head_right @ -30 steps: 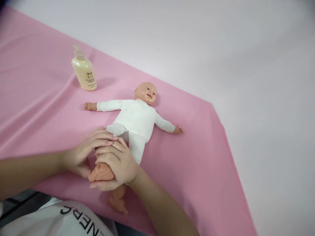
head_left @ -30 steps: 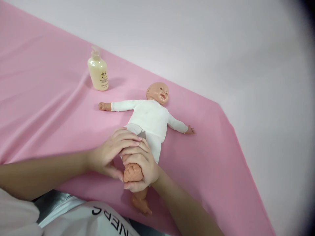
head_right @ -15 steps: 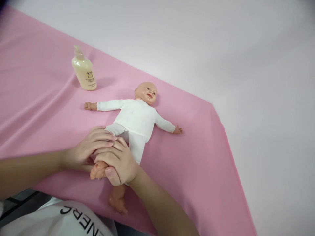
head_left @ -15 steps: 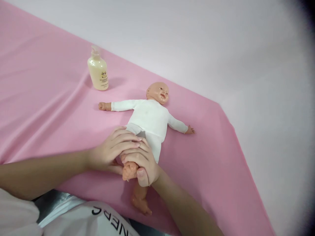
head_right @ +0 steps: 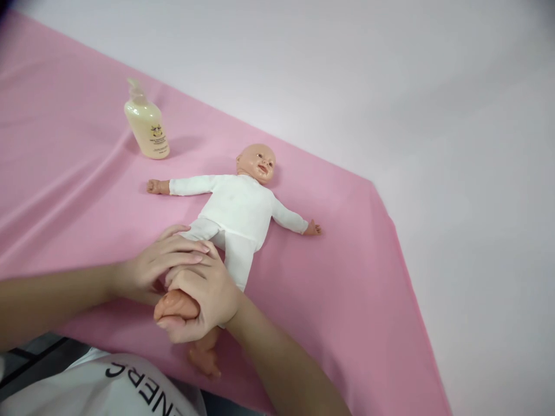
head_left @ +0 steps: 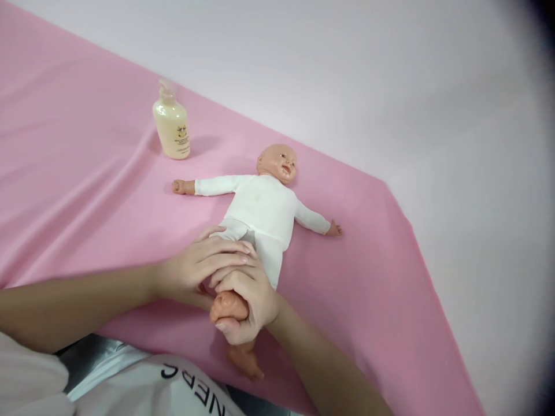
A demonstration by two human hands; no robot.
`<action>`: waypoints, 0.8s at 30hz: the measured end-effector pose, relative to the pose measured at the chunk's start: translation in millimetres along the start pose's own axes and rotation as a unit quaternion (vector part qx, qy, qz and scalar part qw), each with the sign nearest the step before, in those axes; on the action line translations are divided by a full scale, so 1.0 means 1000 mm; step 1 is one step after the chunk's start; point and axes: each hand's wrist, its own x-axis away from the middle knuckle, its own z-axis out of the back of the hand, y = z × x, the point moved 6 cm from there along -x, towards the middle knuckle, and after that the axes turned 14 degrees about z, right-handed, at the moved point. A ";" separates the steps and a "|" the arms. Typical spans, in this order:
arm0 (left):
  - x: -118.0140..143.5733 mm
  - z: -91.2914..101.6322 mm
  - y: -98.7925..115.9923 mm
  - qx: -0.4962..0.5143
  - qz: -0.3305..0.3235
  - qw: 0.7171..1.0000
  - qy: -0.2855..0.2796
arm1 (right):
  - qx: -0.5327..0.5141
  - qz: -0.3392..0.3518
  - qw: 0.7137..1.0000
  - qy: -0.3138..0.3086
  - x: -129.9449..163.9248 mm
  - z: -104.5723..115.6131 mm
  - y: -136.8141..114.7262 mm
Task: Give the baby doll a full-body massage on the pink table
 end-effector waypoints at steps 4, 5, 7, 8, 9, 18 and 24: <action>0.000 0.000 0.001 0.008 0.003 1.000 0.002 | 0.001 -0.006 1.000 0.003 -0.002 0.005 -0.002; 0.000 -0.001 0.001 0.012 0.005 1.000 -0.002 | 0.004 0.002 1.000 0.021 -0.005 0.009 -0.003; -0.001 -0.001 0.001 0.018 0.009 1.000 -0.010 | 0.008 0.020 0.998 0.057 -0.010 0.016 -0.006; -0.002 -0.001 0.001 0.019 0.011 1.000 -0.011 | 0.007 0.027 0.997 0.065 -0.012 0.018 -0.007; -0.002 -0.001 0.001 0.020 0.012 1.000 -0.009 | 0.003 0.033 0.997 0.067 -0.013 0.019 -0.008; -0.005 0.001 0.004 0.010 -0.012 1.000 0.020 | -0.008 -0.008 0.999 0.053 -0.006 0.013 -0.002; -0.003 -0.002 0.003 0.023 -0.013 1.000 0.008 | -0.028 -0.028 0.997 0.066 -0.011 0.013 -0.002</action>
